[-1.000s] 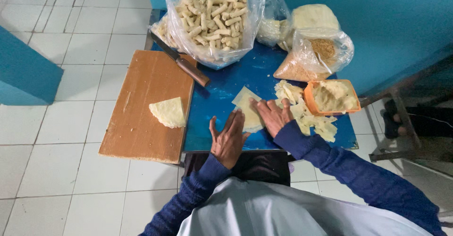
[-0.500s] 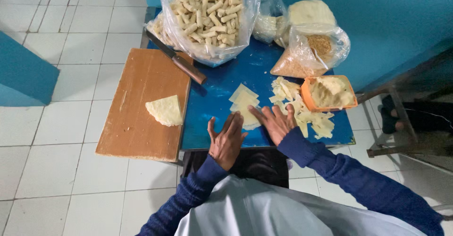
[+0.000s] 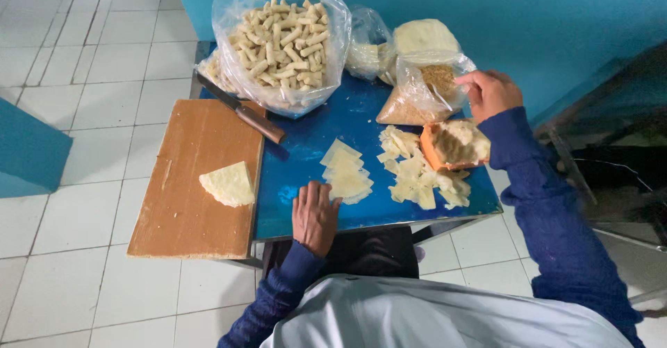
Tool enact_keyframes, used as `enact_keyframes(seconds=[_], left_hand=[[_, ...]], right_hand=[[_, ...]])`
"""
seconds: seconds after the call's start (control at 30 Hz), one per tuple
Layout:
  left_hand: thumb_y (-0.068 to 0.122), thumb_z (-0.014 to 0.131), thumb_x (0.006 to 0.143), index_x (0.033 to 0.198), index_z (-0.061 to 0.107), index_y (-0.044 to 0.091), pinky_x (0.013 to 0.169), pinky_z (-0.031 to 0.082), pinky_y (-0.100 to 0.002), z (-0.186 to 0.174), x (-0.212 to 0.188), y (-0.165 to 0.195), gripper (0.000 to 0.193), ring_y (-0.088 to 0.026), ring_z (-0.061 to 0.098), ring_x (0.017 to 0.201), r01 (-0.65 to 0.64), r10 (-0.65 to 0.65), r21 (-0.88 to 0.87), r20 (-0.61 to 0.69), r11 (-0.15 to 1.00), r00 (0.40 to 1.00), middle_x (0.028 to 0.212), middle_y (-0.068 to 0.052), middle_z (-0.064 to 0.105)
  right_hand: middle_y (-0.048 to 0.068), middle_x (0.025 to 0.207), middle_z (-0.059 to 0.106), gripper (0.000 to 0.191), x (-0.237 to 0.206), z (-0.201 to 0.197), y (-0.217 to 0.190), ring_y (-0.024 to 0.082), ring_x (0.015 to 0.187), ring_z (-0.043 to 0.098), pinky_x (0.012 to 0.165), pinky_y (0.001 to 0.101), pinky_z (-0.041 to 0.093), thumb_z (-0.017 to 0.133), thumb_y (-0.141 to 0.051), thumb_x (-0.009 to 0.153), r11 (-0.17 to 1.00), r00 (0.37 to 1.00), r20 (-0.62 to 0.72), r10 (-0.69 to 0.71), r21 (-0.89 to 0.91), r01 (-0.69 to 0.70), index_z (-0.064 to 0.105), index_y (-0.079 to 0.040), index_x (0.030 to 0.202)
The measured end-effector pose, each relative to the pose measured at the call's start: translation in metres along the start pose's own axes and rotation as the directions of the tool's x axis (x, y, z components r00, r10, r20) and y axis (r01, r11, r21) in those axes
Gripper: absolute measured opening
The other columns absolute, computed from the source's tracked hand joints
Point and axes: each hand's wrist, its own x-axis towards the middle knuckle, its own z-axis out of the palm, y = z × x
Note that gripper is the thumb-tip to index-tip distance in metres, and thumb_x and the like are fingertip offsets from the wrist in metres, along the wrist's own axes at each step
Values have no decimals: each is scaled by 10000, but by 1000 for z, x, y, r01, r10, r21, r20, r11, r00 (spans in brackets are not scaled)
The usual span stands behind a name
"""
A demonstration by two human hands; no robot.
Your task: The person folds triangular dough wrappers on a blue table, pressing the edges together to enclose a filling, and occasionally scoops a brown powdery ingredient from a plastic bag with a spoon. Folded dough pieces are set on the table in a growing pile, with a bag of puffed snack pieces and a knife on a wooden board nearby.
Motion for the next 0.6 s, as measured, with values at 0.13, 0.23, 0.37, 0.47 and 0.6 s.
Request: enact_keyframes(seconds=[0.13, 0.23, 0.37, 0.47, 0.6], left_hand=[[185, 751, 830, 1041, 614, 39, 786, 443, -464, -3, 2, 1, 291, -350, 538, 971, -9, 9, 1, -24, 1000, 1000, 1030, -130, 551], [174, 751, 819, 1017, 604, 38, 786, 439, -469, -3, 3, 1, 281, -351, 533, 963, 5, -5, 4, -4, 1000, 1000, 1017, -135, 545], [157, 737, 812, 977, 590, 42, 783, 435, -469, -1, 4, 0, 249, -349, 533, 966, 21, -21, 4, -9, 1000, 1000, 1006, -134, 540], [153, 721, 823, 955, 586, 46, 783, 430, -469, -1, 3, 0, 217, -349, 532, 964, 25, -25, 4, -12, 1000, 1000, 999, -132, 539], [143, 691, 836, 949, 590, 52, 782, 435, -467, -1, 4, 1, 177, -343, 542, 963, -5, 5, 4, -27, 1000, 1000, 989, -128, 541]], right_hand=[[114, 935, 734, 126, -11, 22, -1, 333, 811, 699, 698, 451, 534, 772, -209, 942, 993, 993, 47, 108, 39, -110, 721, -142, 1036], [98, 910, 743, 183, -15, 34, -6, 326, 817, 716, 713, 447, 540, 776, -219, 902, 986, 978, 138, 160, 32, -165, 713, -139, 1054], [88, 930, 744, 144, -13, 29, 2, 332, 846, 704, 740, 459, 532, 743, -151, 918, 987, 984, 90, 155, -44, -152, 732, -133, 1060], [107, 954, 723, 109, -14, 22, 7, 345, 888, 687, 788, 463, 530, 731, -122, 950, 983, 995, 14, 100, -154, -97, 744, -118, 1058], [135, 954, 703, 89, -10, 28, 8, 363, 888, 676, 796, 465, 538, 732, -114, 935, 966, 998, -21, 62, -250, -65, 762, -121, 1019]])
